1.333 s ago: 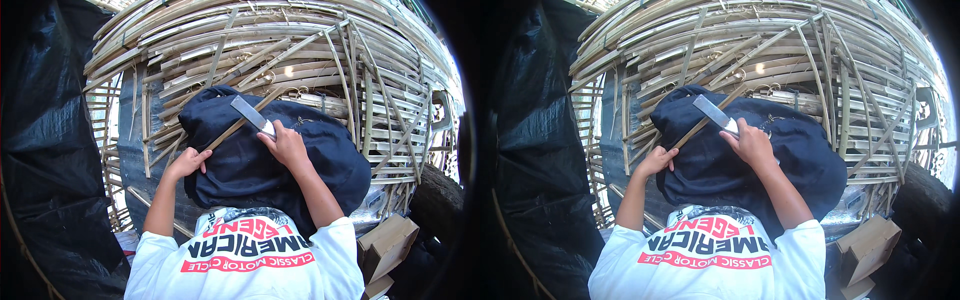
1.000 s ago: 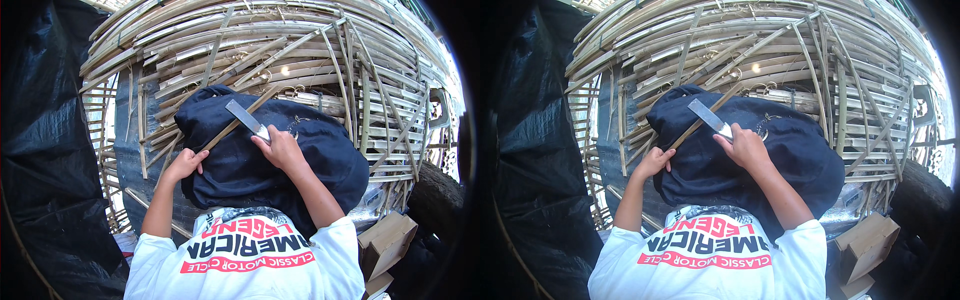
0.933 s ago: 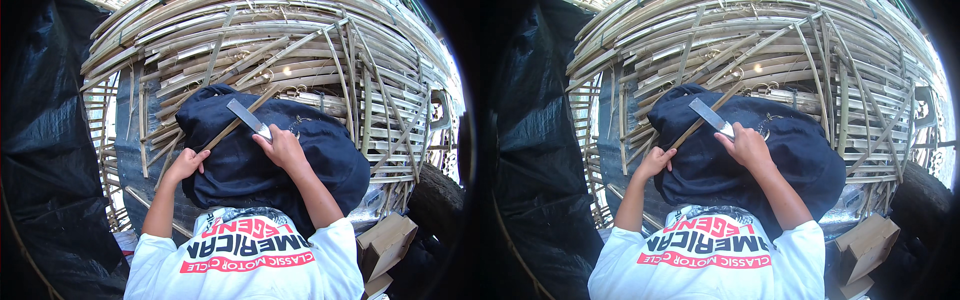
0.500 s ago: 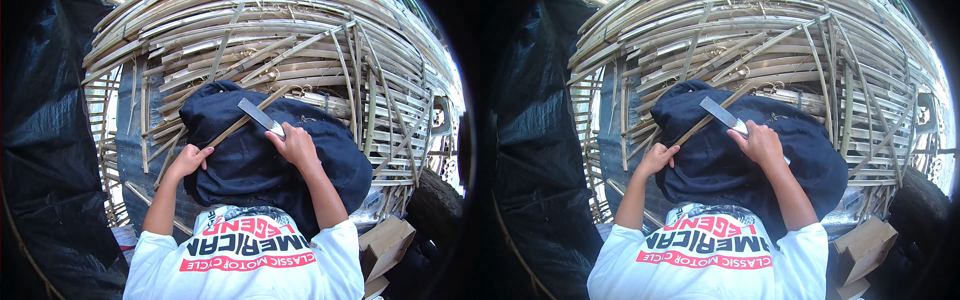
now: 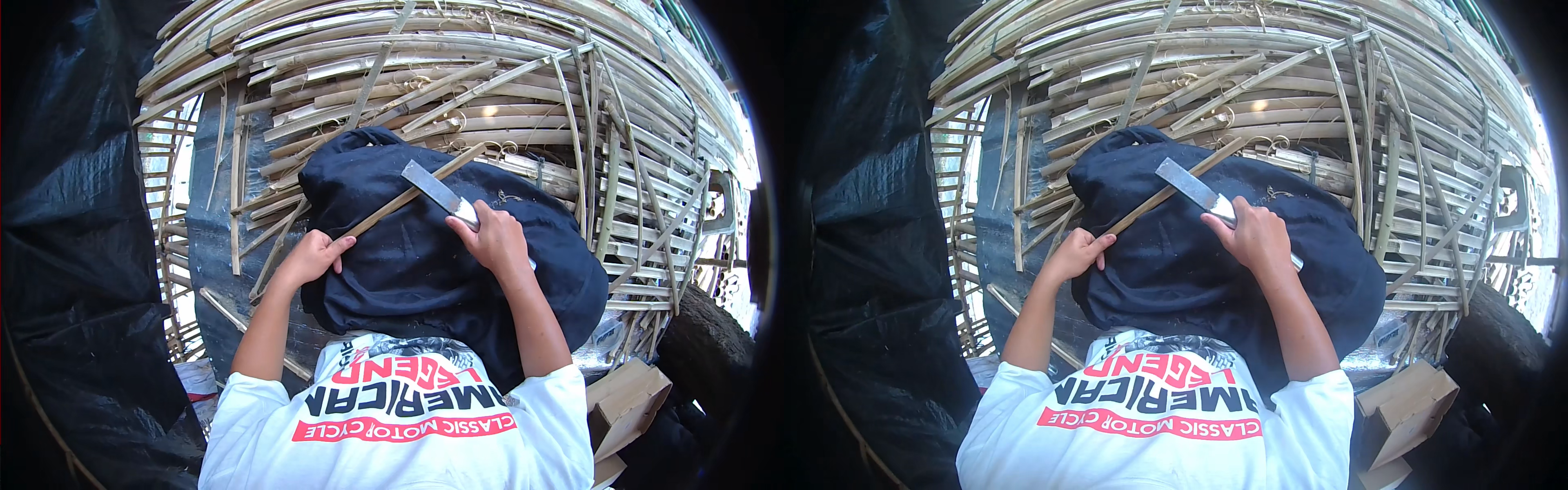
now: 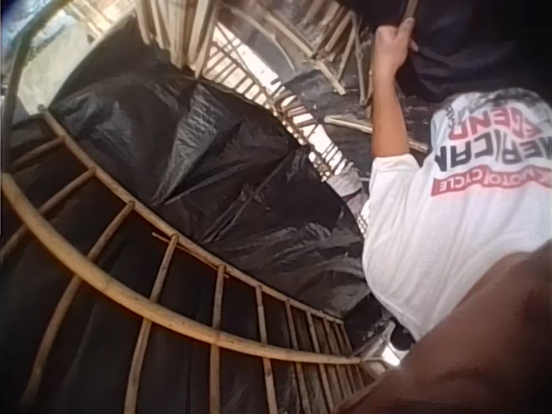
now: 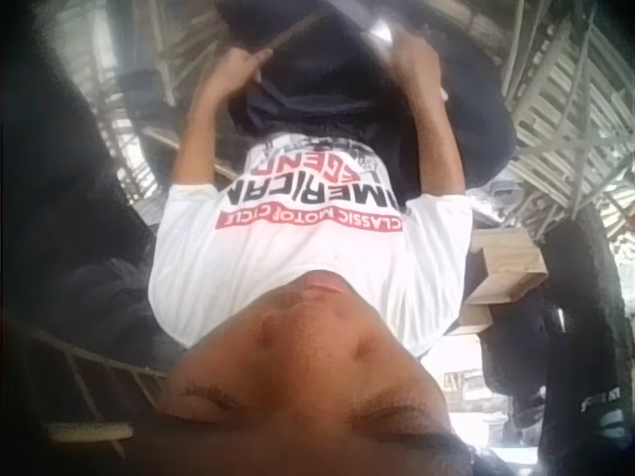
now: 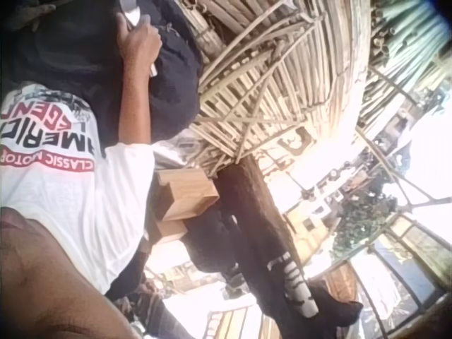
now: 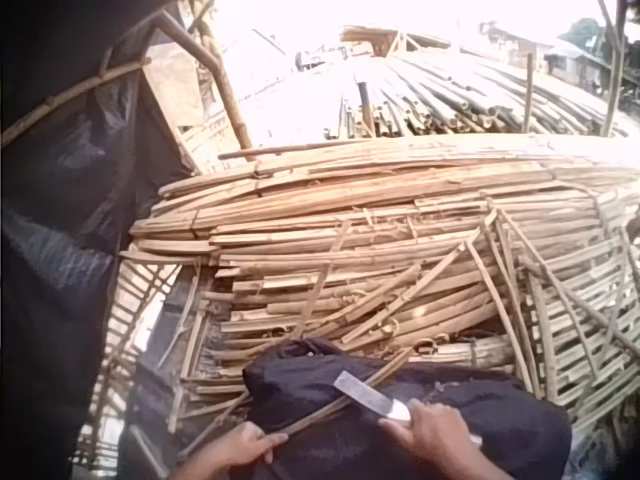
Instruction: The person scrapes a long bamboo stick with a knife, removing thin layers of the outer bark while holding the stick over a black cloth on their lap.
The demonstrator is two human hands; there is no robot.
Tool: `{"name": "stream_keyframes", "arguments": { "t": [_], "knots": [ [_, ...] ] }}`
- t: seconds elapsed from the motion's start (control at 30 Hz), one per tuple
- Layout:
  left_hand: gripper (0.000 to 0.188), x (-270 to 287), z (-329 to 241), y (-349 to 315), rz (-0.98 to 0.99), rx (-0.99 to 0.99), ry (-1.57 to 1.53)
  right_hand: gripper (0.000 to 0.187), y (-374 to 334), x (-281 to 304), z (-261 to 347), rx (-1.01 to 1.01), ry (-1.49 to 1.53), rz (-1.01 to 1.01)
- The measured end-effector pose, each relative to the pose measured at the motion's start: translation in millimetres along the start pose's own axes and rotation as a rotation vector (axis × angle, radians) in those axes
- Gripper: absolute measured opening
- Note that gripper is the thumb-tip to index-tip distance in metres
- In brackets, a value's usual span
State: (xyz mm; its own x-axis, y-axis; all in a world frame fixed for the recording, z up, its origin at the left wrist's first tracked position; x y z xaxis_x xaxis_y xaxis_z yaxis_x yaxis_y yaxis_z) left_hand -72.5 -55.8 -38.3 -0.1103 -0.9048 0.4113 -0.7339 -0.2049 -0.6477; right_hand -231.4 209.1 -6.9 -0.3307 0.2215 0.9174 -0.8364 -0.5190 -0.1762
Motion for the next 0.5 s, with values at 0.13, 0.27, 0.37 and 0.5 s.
{"name": "stream_keyframes", "arguments": {
  "t": [0.13,0.27,0.37,0.5],
  "knots": [
    [0.064,0.2,2.5,1.7,0.0,-0.005,0.006,0.059,-0.1,3.0,-1.1,0.006,-0.031,-0.005],
    [0.064,0.7,1.3,2.1,0.015,-0.009,0.002,0.059,0.1,2.0,-2.0,0.009,-0.062,-0.002],
    [0.065,1.0,2.7,1.6,0.026,0.013,0.018,0.059,-0.2,4.8,-6.0,-0.007,-0.088,-0.013],
    [0.065,1.1,2.4,4.8,0.02,-0.005,-0.019,0.058,-1.3,9.0,-7.8,0.005,-0.1,-0.025]
  ]
}}
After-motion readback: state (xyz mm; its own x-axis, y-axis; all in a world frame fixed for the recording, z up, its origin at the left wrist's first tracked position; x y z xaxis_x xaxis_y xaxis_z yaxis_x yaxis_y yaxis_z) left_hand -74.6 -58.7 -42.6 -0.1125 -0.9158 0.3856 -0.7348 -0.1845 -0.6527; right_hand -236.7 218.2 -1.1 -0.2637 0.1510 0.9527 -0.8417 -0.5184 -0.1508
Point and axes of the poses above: each hand's wrist, its own y-axis towards the middle knuckle, its own x-axis out of the back of the hand, z = x × y, the point moved 9 cm from there along y, towards the middle knuckle, and after that the axes turned 8 degrees about -y, right-handed, at the moved point
